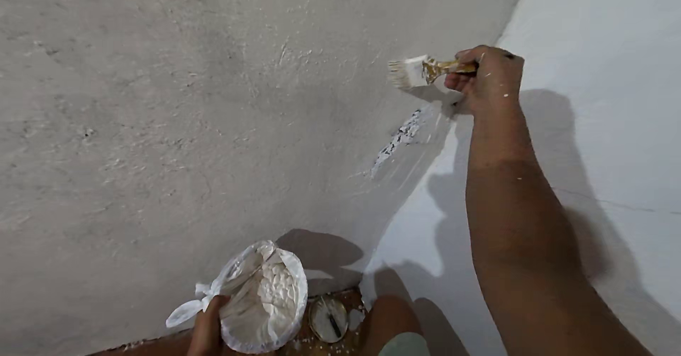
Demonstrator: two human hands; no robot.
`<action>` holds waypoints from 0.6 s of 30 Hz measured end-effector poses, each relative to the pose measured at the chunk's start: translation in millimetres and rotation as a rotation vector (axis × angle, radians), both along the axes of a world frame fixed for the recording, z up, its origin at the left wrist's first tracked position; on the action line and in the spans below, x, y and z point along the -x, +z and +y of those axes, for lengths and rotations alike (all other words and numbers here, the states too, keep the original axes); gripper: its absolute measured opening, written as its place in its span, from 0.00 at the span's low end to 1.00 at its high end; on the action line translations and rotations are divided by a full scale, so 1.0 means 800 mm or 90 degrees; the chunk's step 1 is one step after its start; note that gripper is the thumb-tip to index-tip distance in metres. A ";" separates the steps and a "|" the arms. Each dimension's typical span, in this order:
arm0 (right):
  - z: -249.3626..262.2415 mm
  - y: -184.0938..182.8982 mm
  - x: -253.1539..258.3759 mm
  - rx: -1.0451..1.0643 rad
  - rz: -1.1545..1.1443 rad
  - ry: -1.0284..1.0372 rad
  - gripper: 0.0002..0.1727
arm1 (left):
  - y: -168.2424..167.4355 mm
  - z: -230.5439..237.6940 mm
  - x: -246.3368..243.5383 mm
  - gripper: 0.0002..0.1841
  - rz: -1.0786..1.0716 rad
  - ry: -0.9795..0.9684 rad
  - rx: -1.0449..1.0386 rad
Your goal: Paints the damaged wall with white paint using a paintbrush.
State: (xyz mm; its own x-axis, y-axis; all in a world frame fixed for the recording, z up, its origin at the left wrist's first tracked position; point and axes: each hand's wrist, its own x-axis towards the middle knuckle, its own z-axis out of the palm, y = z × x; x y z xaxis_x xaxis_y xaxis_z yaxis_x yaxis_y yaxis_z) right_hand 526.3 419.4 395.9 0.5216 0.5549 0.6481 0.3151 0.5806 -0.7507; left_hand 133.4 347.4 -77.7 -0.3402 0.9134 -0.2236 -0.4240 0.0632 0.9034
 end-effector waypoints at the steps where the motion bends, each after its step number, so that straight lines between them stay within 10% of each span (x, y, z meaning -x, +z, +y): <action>1: -0.003 0.002 0.004 0.001 -0.003 -0.003 0.07 | 0.000 0.000 -0.001 0.12 0.001 0.002 0.000; 18: 0.000 0.001 0.078 -0.030 -0.032 0.072 0.08 | 0.006 -0.003 0.001 0.09 -0.016 -0.001 0.003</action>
State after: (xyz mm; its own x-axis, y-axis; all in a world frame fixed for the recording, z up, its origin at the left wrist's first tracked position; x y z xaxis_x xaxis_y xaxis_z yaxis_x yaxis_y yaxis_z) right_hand 463.8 419.1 396.9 0.4234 0.5765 0.6988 0.2815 0.6494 -0.7064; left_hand 132.7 345.0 -72.5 -0.3336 0.9127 -0.2359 -0.4467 0.0673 0.8922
